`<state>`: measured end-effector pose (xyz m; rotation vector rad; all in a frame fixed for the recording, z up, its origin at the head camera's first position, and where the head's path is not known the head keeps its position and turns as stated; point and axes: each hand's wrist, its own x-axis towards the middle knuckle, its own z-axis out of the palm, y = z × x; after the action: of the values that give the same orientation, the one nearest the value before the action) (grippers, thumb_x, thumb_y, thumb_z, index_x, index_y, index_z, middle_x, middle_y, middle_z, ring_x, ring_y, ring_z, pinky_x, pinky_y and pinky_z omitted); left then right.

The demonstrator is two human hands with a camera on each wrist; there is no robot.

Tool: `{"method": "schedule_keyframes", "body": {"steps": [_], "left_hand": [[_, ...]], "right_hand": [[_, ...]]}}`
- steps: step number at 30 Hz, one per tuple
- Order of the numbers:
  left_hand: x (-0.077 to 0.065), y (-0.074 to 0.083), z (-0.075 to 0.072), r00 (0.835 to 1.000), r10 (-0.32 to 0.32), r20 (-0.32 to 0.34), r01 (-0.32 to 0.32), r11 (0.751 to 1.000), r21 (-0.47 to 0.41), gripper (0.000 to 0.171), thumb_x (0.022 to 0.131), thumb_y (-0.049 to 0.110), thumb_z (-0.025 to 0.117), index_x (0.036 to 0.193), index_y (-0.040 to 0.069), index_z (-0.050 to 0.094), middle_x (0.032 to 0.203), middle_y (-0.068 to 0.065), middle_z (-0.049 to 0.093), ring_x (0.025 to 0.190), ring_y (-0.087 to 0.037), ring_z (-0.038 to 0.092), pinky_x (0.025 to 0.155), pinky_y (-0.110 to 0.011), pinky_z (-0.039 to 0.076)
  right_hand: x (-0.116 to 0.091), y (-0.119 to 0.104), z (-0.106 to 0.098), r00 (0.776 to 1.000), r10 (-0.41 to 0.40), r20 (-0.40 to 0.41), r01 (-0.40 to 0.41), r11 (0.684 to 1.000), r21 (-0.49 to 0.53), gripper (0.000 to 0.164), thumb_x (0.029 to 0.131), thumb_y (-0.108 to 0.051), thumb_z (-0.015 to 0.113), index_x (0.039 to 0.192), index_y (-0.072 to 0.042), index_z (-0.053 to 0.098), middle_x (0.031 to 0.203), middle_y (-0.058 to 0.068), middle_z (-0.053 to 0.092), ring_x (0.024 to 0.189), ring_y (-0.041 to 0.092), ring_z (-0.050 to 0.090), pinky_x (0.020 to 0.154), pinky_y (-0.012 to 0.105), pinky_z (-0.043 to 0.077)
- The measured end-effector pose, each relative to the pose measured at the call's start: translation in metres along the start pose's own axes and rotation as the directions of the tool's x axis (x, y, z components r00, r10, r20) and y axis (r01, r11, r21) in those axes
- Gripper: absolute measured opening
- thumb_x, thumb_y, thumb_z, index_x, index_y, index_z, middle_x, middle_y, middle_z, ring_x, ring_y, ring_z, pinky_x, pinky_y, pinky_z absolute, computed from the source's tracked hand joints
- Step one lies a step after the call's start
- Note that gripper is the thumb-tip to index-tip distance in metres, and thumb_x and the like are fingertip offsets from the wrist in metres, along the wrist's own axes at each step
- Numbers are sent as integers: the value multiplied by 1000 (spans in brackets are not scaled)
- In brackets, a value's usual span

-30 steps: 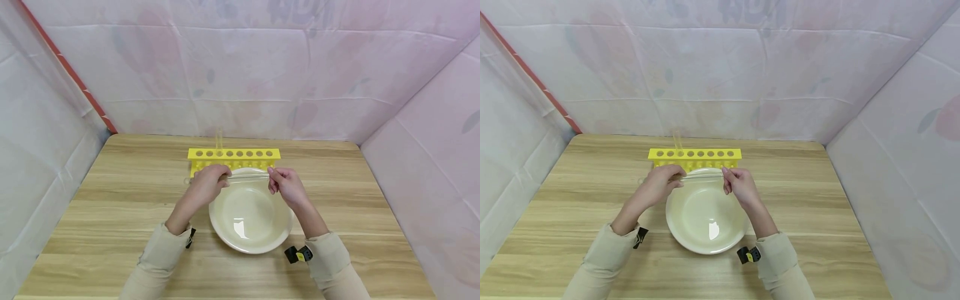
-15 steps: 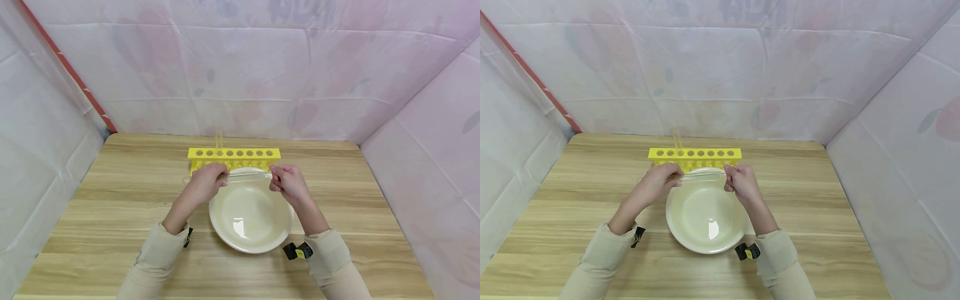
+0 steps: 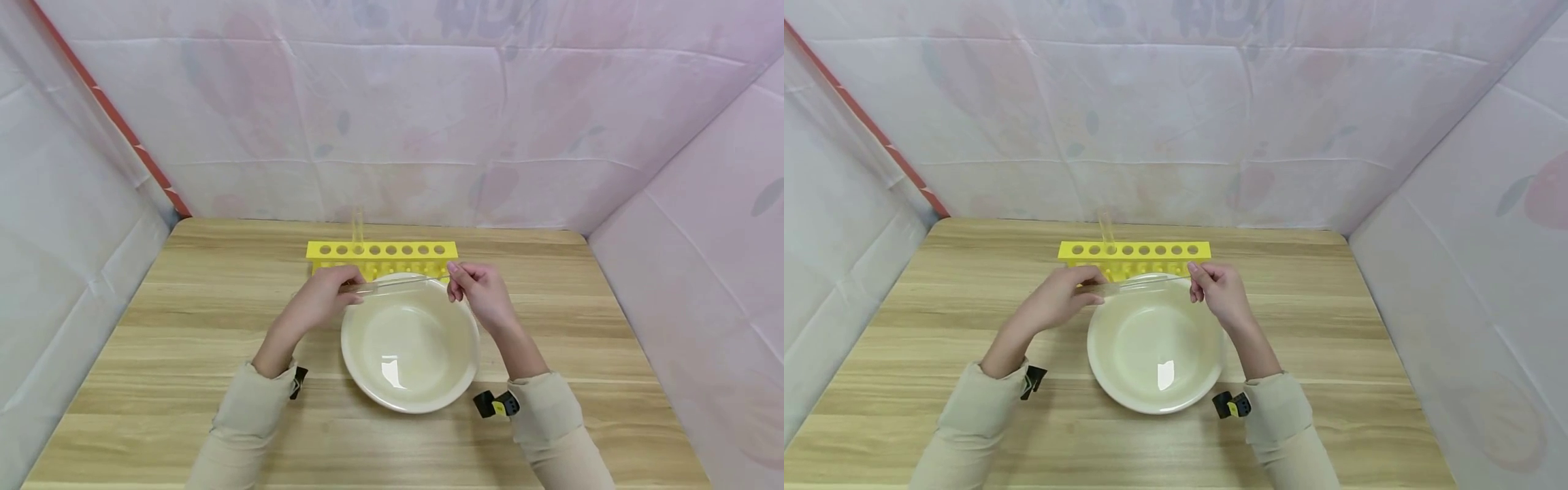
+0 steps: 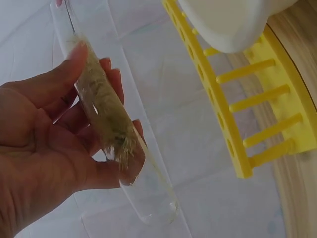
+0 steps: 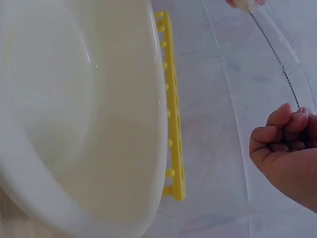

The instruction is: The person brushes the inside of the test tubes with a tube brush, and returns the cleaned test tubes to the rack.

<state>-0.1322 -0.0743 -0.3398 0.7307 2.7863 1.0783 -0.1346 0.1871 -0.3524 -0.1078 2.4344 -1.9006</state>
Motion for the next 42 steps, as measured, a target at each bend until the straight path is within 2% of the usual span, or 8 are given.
{"method": "schedule_keyframes", "body": {"steps": [5,10,15,23,29,34,38,42], "left_hand": [[0,-1,0,1000,-17,-14,17,998,56,13,78,5,71,87,6,63,83,-3,62,77,-19,56,70,-36,47],[-1,3,4,995,-66,-79,78,984,158,13,78,7,71,88,10,63,91,-4,63,91,-23,57,75,-47,41],[-3,3,5,993,-64,-104,81,982,173,14,77,6,71,87,11,63,90,-2,63,92,-23,57,74,-48,39],[-7,-9,-1,999,-12,-47,13,1000,21,14,77,2,71,87,6,62,82,-3,59,75,-18,53,67,-33,47],[-9,-13,-6,999,-28,-24,27,999,-47,14,76,1,71,86,6,63,81,-2,60,75,-18,54,69,-33,47],[-10,-12,-2,992,-20,-122,28,997,65,16,74,2,74,86,6,64,82,-4,62,74,-18,55,68,-35,48],[-11,-10,1,983,-18,-184,46,988,148,17,73,3,75,85,10,65,85,-3,64,76,-20,57,70,-43,45],[-12,-11,1,984,-3,-179,28,990,135,18,72,1,74,86,9,65,86,-4,64,79,-20,58,71,-42,47]], "right_hand": [[1,-2,0,999,46,12,-47,988,144,42,95,-11,49,55,1,43,50,3,39,46,16,43,51,24,41],[1,-5,-3,977,200,70,-212,900,381,46,96,-7,45,50,-5,39,47,-1,29,41,11,32,49,23,35],[0,-5,-7,956,272,112,-293,857,423,46,96,-7,42,50,-6,38,46,-2,30,39,11,31,50,24,33],[-1,2,-8,999,47,-13,-46,995,89,41,94,-14,51,57,2,45,51,4,40,47,18,44,52,23,40],[-2,7,-10,995,-94,-38,93,995,-39,41,94,-14,52,60,8,47,52,7,44,49,22,48,53,24,40],[-3,4,-9,999,36,2,-36,980,194,43,94,-10,50,53,0,41,49,2,37,44,15,39,48,22,36],[-3,1,-11,980,182,74,-196,888,415,47,95,-3,44,49,-5,39,48,0,32,40,11,32,49,22,34],[-4,2,-13,977,199,83,-215,880,423,47,96,-4,43,49,-5,39,49,-1,33,40,10,32,50,22,33]]}}
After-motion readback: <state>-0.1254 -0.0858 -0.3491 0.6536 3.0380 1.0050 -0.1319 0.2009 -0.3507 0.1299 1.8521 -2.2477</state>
